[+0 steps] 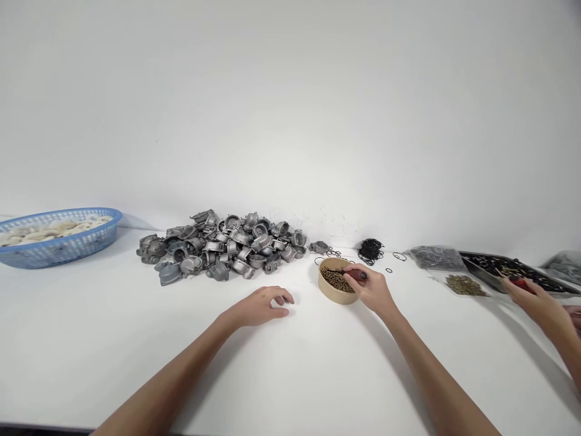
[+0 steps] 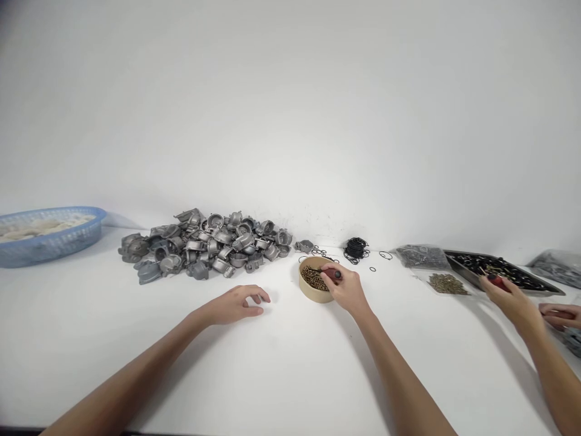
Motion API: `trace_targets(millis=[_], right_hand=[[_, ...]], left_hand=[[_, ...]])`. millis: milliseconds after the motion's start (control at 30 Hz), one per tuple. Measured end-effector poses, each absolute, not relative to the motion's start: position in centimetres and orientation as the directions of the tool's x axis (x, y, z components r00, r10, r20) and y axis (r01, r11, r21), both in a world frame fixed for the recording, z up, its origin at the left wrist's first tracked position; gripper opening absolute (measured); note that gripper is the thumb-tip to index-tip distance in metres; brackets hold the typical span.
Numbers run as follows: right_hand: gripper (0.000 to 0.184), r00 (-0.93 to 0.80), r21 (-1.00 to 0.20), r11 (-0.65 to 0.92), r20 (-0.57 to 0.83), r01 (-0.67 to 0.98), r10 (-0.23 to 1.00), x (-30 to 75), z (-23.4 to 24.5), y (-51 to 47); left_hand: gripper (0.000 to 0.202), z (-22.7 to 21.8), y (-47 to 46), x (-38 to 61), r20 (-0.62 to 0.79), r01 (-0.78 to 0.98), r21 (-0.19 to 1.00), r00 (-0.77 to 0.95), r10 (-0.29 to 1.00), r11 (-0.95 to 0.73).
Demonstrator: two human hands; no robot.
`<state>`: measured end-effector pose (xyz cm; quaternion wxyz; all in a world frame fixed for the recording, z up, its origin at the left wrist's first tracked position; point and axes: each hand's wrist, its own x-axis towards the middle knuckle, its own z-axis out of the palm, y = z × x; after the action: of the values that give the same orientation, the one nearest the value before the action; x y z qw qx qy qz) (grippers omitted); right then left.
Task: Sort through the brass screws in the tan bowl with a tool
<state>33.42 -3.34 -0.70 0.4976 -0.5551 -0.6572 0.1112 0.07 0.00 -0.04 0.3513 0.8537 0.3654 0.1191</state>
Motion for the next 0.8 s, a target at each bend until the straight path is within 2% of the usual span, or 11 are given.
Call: trace_targets(millis=[333, 500, 633, 800], right_hand=[[0.027, 0.120, -0.792, 0.380, 0.487, 0.477, 0.865, 33.4, 0.0, -3.8], [0.030, 0.155, -0.803, 0.366, 0.483, 0.470, 0.862, 34.0, 0.5, -4.0], [0.029, 0.201, -0.771, 0.343, 0.512, 0.537, 0.835, 34.4, 1.0, -4.2], [0.024, 0.283, -0.664, 0.263, 0.596, 0.700, 0.751, 35.1, 1.3, -4.2]], left_hand=[[0.033, -0.2, 0.1, 0.0, -0.051, 0.535, 0.694, 0.705, 0.707, -0.483], [0.032, -0.1, 0.0, 0.0, -0.071, 0.550, 0.693, 0.695, 0.715, -0.466], [0.030, 0.0, 0.0, 0.0, -0.073, 0.550, 0.693, 0.696, 0.715, -0.465], [0.031, -0.1, 0.1, 0.1, -0.062, 0.543, 0.694, 0.700, 0.712, -0.473]])
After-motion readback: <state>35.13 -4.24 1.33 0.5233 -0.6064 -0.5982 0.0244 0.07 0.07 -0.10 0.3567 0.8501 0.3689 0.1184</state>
